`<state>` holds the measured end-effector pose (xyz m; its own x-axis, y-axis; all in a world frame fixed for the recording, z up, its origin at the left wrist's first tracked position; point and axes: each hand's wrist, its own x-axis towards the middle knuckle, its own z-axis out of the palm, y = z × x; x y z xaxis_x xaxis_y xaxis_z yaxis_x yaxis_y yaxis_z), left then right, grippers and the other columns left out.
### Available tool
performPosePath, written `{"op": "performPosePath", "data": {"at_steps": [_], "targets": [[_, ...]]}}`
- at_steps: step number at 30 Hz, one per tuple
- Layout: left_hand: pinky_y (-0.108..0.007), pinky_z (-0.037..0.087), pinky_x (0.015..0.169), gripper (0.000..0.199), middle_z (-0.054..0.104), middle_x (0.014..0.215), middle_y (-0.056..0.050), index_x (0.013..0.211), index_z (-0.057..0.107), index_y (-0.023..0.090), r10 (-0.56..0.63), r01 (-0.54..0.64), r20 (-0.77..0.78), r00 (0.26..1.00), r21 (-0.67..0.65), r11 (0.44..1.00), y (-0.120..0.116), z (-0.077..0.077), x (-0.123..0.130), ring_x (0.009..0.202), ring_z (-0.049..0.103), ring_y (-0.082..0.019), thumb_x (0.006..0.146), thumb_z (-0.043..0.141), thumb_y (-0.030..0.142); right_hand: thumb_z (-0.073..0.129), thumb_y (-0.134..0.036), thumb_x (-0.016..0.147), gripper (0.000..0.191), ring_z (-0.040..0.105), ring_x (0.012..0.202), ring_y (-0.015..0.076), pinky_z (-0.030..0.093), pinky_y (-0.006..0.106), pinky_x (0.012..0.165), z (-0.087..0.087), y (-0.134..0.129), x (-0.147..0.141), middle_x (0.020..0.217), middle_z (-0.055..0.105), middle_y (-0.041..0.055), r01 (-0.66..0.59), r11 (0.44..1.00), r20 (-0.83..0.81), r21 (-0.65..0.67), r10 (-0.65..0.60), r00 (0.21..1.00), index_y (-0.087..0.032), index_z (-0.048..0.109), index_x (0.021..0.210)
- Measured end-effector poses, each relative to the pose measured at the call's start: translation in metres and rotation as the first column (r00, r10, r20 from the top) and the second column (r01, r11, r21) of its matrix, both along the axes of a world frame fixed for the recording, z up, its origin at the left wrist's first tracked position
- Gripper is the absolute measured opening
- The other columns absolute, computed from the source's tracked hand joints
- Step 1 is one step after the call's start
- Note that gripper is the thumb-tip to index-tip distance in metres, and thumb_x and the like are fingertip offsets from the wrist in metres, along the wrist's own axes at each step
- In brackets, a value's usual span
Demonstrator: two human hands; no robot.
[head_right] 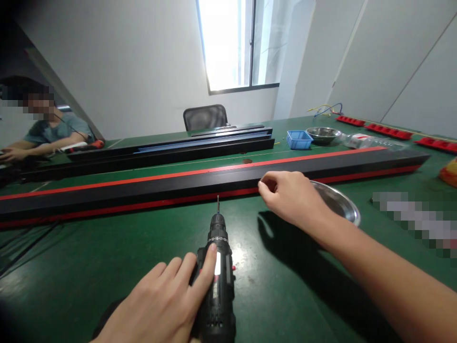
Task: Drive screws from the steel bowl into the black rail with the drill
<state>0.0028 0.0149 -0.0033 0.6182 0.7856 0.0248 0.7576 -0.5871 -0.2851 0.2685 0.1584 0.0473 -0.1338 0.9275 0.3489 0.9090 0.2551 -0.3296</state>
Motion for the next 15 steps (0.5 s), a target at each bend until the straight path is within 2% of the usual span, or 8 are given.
{"op": "performPosePath", "data": {"at_steps": [2,4,7,11,14,15], "targets": [[-0.042,0.055,0.066,0.085,0.062,0.104,-0.011,0.159,0.025,0.013,0.017,-0.017,0.023,1.0,-0.001,1.0,0.002,0.002,0.001,0.08,0.061,-0.028,0.096,0.04,0.067,0.057,-0.042,0.091,0.028,0.066,0.076,0.0242,0.041,0.034,0.067,0.001,0.001,0.024,0.086,0.076,0.0072,0.14,0.99,0.159,-0.034,-0.133,0.978,-0.024,0.078,0.087],[-0.043,0.055,0.068,0.094,0.061,0.106,-0.011,0.156,0.033,0.014,0.026,-0.026,0.056,0.998,-0.012,1.0,0.005,0.004,0.001,0.083,0.061,-0.028,0.09,0.035,0.082,0.054,-0.048,0.093,0.034,0.066,0.079,0.0273,0.039,0.036,0.066,-0.002,0.005,0.047,0.092,0.076,0.0111,0.28,0.956,0.274,-0.084,-0.248,0.929,-0.024,0.078,0.091],[-0.043,0.053,0.069,0.101,0.06,0.105,-0.01,0.151,0.042,0.016,0.037,-0.034,0.081,0.996,-0.035,0.999,0.009,0.005,0.001,0.083,0.061,-0.028,0.085,0.025,0.091,0.048,-0.053,0.094,0.042,0.065,0.082,0.0302,0.036,0.037,0.064,-0.011,0.013,0.075,0.1,0.076,0.0152,0.427,0.89,0.346,-0.162,-0.354,0.869,-0.025,0.079,0.1],[-0.043,0.052,0.071,0.105,0.06,0.102,-0.009,0.147,0.047,0.017,0.049,-0.044,0.078,0.996,-0.064,0.997,0.01,0.008,0.0,0.083,0.061,-0.027,0.079,0.028,0.095,0.06,-0.049,0.089,0.036,0.067,0.084,0.0279,0.038,0.034,0.066,-0.023,0.023,0.097,0.105,0.077,0.0103,0.427,0.872,0.342,-0.237,-0.337,0.877,-0.033,0.077,0.116],[-0.044,0.052,0.074,0.109,0.06,0.103,-0.008,0.145,0.049,0.018,0.064,-0.054,0.095,0.993,-0.106,0.993,0.009,0.009,0.001,0.085,0.061,-0.028,0.072,0.036,0.098,0.072,-0.048,0.081,0.029,0.066,0.073,0.0225,0.039,0.032,0.064,-0.03,0.024,0.104,0.093,0.077,0.0083,0.358,0.855,0.347,-0.376,-0.229,0.909,-0.032,0.08,0.104],[-0.044,0.052,0.075,0.109,0.06,0.104,-0.008,0.145,0.049,0.018,0.069,-0.057,0.104,0.992,-0.11,0.992,0.009,0.009,0.001,0.085,0.061,-0.028,0.072,0.039,0.098,0.077,-0.048,0.077,0.025,0.064,0.066,0.0205,0.038,0.031,0.061,-0.032,0.024,0.104,0.084,0.076,0.0079,0.352,0.866,0.34,-0.355,-0.231,0.912,-0.03,0.081,0.093]]}}
